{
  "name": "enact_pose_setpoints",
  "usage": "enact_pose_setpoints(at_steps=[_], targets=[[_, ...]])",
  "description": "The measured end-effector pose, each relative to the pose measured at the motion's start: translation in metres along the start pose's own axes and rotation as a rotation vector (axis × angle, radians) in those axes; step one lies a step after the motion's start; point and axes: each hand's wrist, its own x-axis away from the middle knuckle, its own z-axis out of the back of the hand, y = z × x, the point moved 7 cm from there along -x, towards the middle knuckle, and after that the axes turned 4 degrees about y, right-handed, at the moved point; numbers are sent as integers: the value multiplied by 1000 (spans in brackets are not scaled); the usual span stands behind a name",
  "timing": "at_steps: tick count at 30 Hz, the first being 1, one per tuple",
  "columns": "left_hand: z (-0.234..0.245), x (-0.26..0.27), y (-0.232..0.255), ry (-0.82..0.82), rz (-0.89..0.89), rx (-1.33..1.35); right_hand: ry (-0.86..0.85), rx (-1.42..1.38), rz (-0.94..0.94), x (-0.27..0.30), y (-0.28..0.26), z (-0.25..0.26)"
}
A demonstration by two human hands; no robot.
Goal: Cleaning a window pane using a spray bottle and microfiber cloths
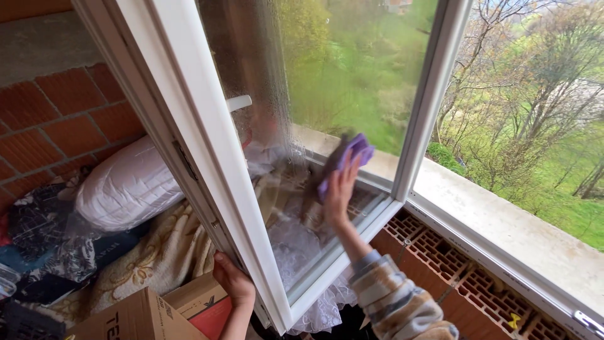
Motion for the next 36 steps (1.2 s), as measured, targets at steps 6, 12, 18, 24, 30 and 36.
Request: enact_pose_setpoints(at_steps=[6,12,18,24,30,36], targets=[[-1,-2,-2,-12,15,18,-49,173,172,101,-21,-47],[-3,-3,7,-18,-15,37,-251,65,247,139,-15,-55],[2,0,12,-53,-18,35,-399,273,922,131,12,-25],[4,-1,8,-45,-11,-29,-325,507,1117,79,55,3],[10,0,5,35,59,-38,-233,663,601,-9,94,38],[20,-3,-17,79,118,-98,-6,266,155,-86,191,98]])
